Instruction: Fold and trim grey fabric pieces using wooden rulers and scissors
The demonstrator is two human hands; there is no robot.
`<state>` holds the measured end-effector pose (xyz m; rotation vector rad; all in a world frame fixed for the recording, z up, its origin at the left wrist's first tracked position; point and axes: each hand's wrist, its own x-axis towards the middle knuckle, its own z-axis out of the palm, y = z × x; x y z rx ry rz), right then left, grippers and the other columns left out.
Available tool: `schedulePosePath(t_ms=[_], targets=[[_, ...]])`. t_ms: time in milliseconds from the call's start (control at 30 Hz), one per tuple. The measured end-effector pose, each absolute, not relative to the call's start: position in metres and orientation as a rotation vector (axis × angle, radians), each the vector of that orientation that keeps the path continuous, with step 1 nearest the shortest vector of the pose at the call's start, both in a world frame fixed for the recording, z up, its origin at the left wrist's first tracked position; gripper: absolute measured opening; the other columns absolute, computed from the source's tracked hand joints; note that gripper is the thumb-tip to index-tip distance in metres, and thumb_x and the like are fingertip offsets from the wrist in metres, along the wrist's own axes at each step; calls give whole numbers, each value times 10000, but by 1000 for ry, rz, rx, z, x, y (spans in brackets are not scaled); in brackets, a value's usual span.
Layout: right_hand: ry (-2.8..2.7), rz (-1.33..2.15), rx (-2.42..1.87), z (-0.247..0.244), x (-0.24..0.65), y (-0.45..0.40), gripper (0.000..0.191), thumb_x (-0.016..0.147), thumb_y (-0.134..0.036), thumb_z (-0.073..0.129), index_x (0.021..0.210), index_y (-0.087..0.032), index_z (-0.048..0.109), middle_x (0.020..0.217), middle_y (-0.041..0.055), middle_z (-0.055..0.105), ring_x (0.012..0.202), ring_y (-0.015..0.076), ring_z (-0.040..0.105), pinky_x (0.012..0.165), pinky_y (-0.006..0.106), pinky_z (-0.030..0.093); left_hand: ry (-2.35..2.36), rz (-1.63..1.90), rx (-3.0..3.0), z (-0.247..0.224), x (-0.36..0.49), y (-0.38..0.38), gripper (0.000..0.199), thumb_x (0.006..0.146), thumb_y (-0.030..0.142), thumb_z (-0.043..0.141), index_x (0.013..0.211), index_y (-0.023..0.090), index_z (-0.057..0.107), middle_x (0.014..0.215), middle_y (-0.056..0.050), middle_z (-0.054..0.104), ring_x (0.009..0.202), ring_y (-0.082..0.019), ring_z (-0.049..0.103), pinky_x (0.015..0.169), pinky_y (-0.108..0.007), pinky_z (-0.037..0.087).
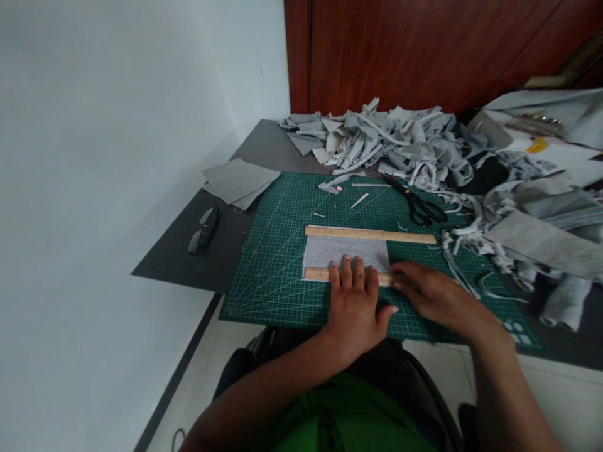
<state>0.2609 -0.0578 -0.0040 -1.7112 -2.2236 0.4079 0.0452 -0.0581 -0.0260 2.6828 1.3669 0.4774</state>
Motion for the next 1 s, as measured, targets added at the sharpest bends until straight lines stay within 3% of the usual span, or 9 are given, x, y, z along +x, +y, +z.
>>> schedulePosePath(t_ms=[133,433,633,800,1000], targets=[[-2243,276,-1698,2,249,-59,325,1038,-255,441,1291,-231,644,1173,138,769,1033,305,754,901,459,599,1366,512,2671,-28,45,-58,747,1011,651,434,1525,111,475,1651,-226,384,1571,-432,259,1266,-675,187],[-2386,182,-1586,47,196,-1,302,1059,-280,470,1254,-227,695,1097,121,750,949,271,726,846,368,546,1353,567,2655,-33,44,-58,756,1020,640,419,1527,83,473,1626,-247,410,1567,-446,261,1260,-679,207],[-2412,235,-1558,17,183,83,319,1046,-373,561,1250,-194,728,1075,108,745,928,232,711,850,315,506,1358,542,2665,-34,44,-57,752,1018,662,399,1498,92,502,1625,-244,412,1565,-451,265,1253,-692,220],[-2334,240,-1528,-3,198,83,359,1034,-414,569,1215,-165,755,980,101,708,817,219,674,776,316,487,1360,489,2665,-31,45,-57,781,1016,667,395,1528,81,458,1645,-245,380,1575,-455,235,1266,-688,199],[-2331,301,-1521,-4,204,82,277,993,-384,623,1066,-171,784,932,90,689,770,220,649,729,328,470,1356,430,2660,-26,45,-58,811,1016,691,362,1546,80,422,1656,-250,359,1583,-449,215,1267,-678,196]])
